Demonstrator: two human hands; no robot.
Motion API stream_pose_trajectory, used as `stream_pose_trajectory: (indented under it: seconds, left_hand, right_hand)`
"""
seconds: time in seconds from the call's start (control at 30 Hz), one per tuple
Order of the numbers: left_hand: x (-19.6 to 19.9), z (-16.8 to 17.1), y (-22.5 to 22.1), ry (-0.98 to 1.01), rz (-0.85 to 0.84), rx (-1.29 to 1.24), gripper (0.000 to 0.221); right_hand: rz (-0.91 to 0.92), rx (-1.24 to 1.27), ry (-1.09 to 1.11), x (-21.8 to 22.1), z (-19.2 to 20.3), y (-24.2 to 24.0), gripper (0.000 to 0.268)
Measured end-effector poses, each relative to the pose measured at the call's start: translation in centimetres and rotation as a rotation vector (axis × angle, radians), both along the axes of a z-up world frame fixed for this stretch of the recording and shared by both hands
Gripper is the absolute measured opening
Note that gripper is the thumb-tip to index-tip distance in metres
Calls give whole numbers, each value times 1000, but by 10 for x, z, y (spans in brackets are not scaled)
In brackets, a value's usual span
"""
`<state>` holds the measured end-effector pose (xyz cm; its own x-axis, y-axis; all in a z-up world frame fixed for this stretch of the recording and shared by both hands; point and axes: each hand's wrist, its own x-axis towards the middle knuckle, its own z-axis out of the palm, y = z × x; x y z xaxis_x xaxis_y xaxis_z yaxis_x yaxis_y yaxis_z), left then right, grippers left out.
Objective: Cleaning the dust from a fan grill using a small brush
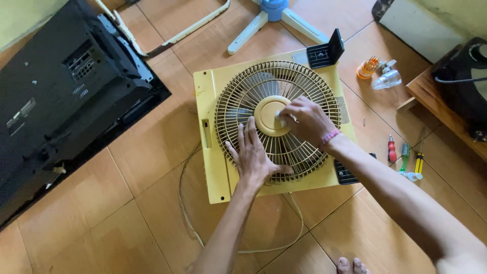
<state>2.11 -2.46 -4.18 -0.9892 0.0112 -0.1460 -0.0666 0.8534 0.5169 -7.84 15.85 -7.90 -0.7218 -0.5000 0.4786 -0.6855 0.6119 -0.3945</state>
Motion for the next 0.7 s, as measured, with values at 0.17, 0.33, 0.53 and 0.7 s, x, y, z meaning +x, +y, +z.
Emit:
stream_pose_trajectory:
  seconds: [0.17,0.33,0.53,0.7]
  left_hand:
    - [-1,19,1,0,-20,-36,142]
    - [-6,12,-1,-99,-40,5,154]
    - [-2,19,2,-97,-23,-86,151]
    - [-5,25,5,-130,-1,-43,153]
  right_hand:
    - [-115,-2,29,-39,-29,-37,1]
    - [-75,15,4,-14,-25,-55,11]
    - [108,-41,-37,37,14,-11,5]
    - [-35,-5,-115,46,12,31,10]
